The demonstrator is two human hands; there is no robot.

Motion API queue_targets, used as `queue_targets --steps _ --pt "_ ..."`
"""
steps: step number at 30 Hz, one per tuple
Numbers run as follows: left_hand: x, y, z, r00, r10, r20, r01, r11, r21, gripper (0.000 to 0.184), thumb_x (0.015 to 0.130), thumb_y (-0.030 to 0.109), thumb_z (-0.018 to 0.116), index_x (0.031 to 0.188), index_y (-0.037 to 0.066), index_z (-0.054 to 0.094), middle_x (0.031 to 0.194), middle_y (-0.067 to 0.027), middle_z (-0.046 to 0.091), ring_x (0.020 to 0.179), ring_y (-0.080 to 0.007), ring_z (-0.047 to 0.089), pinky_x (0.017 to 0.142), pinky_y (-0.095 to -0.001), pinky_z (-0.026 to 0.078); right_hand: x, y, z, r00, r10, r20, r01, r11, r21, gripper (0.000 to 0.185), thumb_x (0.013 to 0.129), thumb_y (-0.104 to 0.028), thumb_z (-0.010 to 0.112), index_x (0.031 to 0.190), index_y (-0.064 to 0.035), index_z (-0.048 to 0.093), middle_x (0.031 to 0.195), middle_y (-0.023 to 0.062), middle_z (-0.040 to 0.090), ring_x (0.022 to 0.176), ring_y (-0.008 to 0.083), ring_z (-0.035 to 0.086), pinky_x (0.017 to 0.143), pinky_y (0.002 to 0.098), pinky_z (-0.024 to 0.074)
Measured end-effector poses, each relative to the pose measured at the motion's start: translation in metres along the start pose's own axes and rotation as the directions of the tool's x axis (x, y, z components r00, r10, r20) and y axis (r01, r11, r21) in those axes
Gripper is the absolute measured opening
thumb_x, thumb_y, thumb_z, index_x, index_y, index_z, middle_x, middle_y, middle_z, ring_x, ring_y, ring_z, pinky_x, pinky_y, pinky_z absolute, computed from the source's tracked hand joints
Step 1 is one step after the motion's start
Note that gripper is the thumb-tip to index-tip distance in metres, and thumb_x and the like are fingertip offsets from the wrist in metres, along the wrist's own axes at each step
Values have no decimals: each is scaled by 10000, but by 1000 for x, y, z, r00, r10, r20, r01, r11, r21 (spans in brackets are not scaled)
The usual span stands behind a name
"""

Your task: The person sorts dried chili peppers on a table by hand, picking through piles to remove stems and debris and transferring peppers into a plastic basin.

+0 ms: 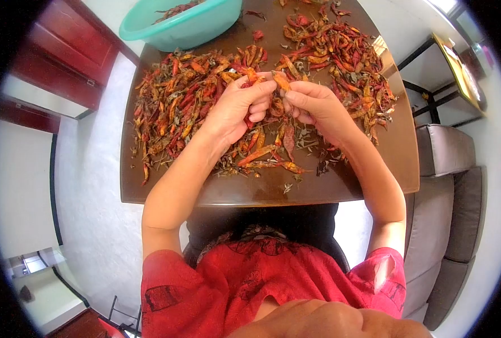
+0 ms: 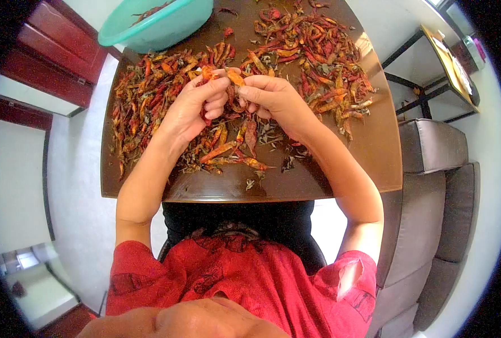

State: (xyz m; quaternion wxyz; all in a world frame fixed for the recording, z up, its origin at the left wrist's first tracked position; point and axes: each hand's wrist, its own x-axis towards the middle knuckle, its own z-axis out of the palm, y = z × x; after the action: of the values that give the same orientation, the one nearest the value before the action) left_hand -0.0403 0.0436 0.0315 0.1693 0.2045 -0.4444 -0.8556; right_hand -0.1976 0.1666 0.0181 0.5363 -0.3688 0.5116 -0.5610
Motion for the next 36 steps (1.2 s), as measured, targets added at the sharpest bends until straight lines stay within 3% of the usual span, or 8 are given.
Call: queue_targets --steps 8,11,15,19,24,27,28,36 --pt "0 13 -9 988 146 -57 -126 955 267 222 896 185 671 1068 46 653 672 78 473 520 -19 342 451 -195 239 -8 -15 -1 991 -123 56 135 943 -304 211 916 -231 622 950 -26 657 738 -22 586 674 59 502 616 218 415" --pt "3 22 -14 926 353 -131 -223 795 563 247 896 189 661 1112 70 662 665 92 462 534 -9 352 475 -184 241 -22 -31 -4 987 7 158 121 608 -785 248 827 -140 623 1046 -32 665 769 99 633 737 174 609 712 312 488" --pt "16 12 -30 871 490 -41 -328 641 694 262 892 184 651 1134 87 674 738 69 544 623 -14 436 552 -175 331 -20 -6 -5 946 -47 319 310 402 -861 299 757 -78 592 1037 -84 694 907 165 678 897 365 631 790 444 495" --pt "10 11 -21 863 503 -44 -304 588 750 268 892 177 650 1138 73 674 763 60 561 665 -24 456 606 -181 363 -14 -6 -1 926 -68 370 374 291 -881 238 792 -116 621 1016 -75 690 912 172 673 883 355 634 771 419 492" --pt "-2 15 -9 932 359 -41 -264 754 602 250 909 179 630 1140 94 672 685 98 462 568 -7 358 496 -186 271 -7 -13 -4 984 -145 99 175 811 -559 287 931 -263 610 949 22 640 764 9 614 734 183 583 682 327 464" --pt "-4 18 -4 986 154 -60 -114 899 423 312 915 192 632 1190 46 621 647 97 396 526 -16 302 463 -192 221 -11 -25 -8 995 67 78 -43 960 -278 300 962 -281 571 926 8 642 691 -50 483 609 72 422 544 239 351" --pt "-6 20 -2 998 54 -42 -37 940 339 341 918 195 632 1211 23 598 642 92 390 523 -22 300 461 -192 223 -10 -23 -10 979 162 122 -158 987 -40 284 967 -277 562 927 -9 645 670 -57 458 570 53 374 507 214 297" --pt "-7 11 0 998 -2 64 -13 975 221 261 940 162 602 1144 -1 611 654 77 422 516 -17 309 442 -188 230 -9 -12 1 970 162 179 -192 967 165 285 962 -298 573 935 -23 646 652 -77 421 546 32 323 480 195 230"
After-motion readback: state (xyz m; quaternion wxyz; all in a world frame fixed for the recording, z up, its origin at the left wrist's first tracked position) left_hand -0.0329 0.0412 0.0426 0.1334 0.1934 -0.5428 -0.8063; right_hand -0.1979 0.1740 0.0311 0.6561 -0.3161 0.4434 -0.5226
